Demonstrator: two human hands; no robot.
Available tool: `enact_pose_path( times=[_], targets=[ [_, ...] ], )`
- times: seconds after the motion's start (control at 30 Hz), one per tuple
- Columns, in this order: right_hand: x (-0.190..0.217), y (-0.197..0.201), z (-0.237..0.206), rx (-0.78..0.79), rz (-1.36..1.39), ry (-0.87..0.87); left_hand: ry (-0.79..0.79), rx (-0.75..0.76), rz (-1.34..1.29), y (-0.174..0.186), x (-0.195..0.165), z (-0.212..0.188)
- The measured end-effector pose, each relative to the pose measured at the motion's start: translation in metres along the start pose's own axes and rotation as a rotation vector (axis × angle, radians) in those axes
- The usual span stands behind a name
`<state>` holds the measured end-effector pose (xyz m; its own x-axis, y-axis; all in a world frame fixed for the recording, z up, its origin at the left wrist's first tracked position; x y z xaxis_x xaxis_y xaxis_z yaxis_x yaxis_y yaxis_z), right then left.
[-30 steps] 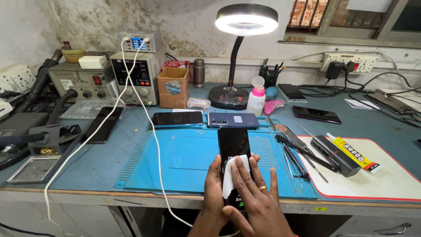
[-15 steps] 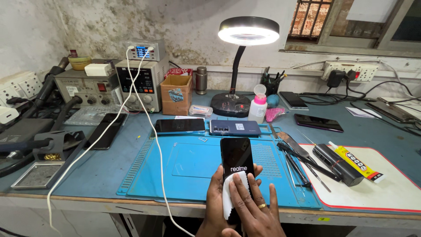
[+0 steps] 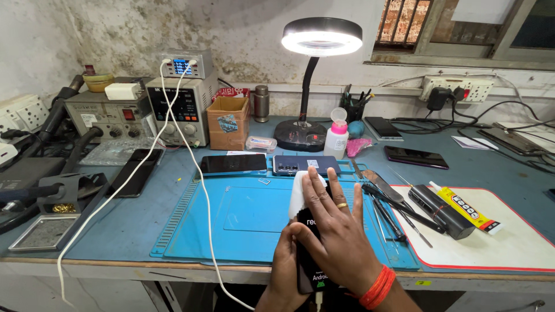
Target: The person wipes a smartphone with a white cloth, then opens its back cover and works on the internal battery and components while the phone stays connected to a charging cable. They press the screen and handle the opened device on a blue mat.
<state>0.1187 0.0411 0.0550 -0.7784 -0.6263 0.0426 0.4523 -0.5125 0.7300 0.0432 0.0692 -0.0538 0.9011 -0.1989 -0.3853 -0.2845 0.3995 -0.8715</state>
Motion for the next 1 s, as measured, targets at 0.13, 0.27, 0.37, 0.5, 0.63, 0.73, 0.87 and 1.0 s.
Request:
enact_pose_path(
  times=[0.13, 0.27, 0.37, 0.5, 0.63, 0.73, 0.87, 1.0],
  targets=[
    [0.005, -0.002, -0.002, 0.003, 0.015, 0.007, 0.019, -0.031, -0.006, -0.001, -0.001, -0.003],
    [-0.016, 0.0, -0.003, 0.004, -0.019, -0.08, 0.009, 0.001, -0.067, -0.002, -0.001, 0.001],
    [-0.029, 0.001, -0.012, 0.017, 0.016, -0.101, -0.023, 0.081, -0.123, -0.003, 0.0, 0.001],
    [-0.029, -0.005, -0.04, 0.021, 0.022, -0.045, -0.027, 0.008, -0.084, -0.001, 0.0, 0.0],
    [-0.03, -0.021, -0.077, 0.046, -0.072, -0.025, -0.043, -0.077, -0.026, -0.005, -0.001, 0.001],
    [-0.031, -0.04, -0.111, -0.012, -0.139, 0.014, -0.004, -0.027, -0.036, -0.013, -0.002, 0.002],
    [-0.031, -0.081, -0.152, -0.106, -0.393, -0.047, -0.071, -0.015, 0.03, -0.019, -0.005, -0.002],
    [-0.015, -0.102, -0.167, -0.274, -0.43, 0.008, -0.122, -0.124, -0.012, -0.016, -0.006, 0.0]
  ],
)
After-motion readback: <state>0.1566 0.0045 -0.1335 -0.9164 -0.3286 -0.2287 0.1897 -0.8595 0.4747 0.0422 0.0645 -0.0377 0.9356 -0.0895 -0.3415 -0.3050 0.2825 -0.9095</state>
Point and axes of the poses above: each hand's wrist, its own z-axis towards the middle knuckle, its own y-axis out of the back of the hand, x = y × z, the point moved 4 cm from there along z, towards the middle knuckle, and after that the axes turned 1 degree about x, right-handed, at the moved point
